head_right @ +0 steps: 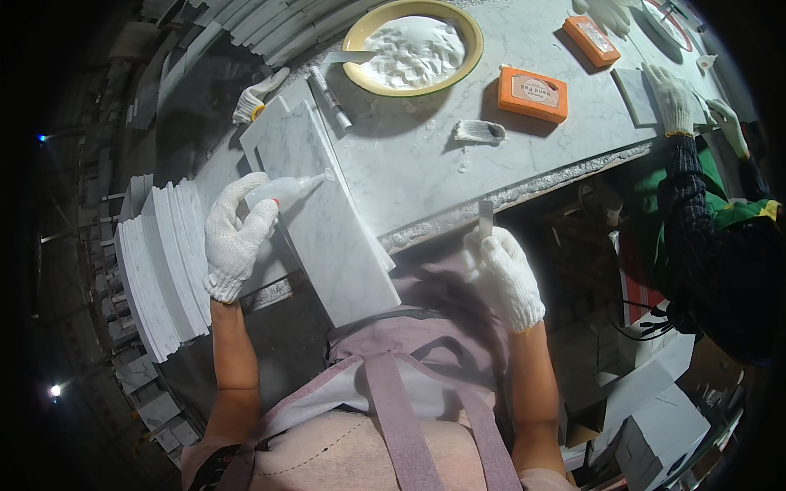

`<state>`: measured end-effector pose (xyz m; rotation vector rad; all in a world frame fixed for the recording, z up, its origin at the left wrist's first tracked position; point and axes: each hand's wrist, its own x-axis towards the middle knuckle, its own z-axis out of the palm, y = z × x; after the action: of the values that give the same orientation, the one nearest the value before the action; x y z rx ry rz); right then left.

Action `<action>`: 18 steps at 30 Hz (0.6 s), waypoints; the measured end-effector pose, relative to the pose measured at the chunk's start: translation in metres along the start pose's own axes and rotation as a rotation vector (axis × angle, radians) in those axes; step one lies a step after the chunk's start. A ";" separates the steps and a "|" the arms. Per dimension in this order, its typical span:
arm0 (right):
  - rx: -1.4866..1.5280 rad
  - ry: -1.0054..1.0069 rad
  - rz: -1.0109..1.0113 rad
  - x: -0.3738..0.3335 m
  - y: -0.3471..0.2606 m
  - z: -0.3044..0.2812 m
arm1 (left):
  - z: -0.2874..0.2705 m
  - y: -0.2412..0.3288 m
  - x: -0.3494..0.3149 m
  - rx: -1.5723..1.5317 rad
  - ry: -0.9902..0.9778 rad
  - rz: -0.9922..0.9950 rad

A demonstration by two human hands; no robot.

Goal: The person applies a white paste to the edges of rectangular stone tiles using a small tool, then spreads it evenly. They handle multiple tiles one at a time, occasionally moving to retrieve more tiles and returning to the workbench to continue the process.

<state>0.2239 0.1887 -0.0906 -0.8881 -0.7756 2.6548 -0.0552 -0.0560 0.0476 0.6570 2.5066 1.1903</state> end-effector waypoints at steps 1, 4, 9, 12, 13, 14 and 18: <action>0.001 0.000 0.001 0.000 0.000 0.000 | 0.000 0.001 0.000 0.002 0.000 0.003; 0.001 -0.024 0.007 0.000 -0.001 0.001 | 0.000 0.003 0.000 0.008 -0.005 0.028; 0.020 -0.011 0.019 -0.001 -0.002 0.003 | 0.000 0.004 0.001 0.047 -0.007 0.043; 0.017 -0.011 0.021 0.000 -0.003 0.003 | 0.000 0.005 0.002 0.056 -0.010 0.049; 0.009 -0.010 0.021 0.000 -0.003 0.002 | 0.000 0.005 0.002 0.057 -0.011 0.050; 0.018 -0.018 0.015 0.001 -0.003 0.002 | 0.000 0.005 0.003 0.053 -0.011 0.056; 0.006 -0.040 0.023 0.002 -0.004 0.001 | 0.000 0.006 0.002 0.042 -0.009 0.062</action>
<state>0.2222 0.1920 -0.0884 -0.8495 -0.7703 2.7010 -0.0554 -0.0514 0.0526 0.7546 2.5275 1.1558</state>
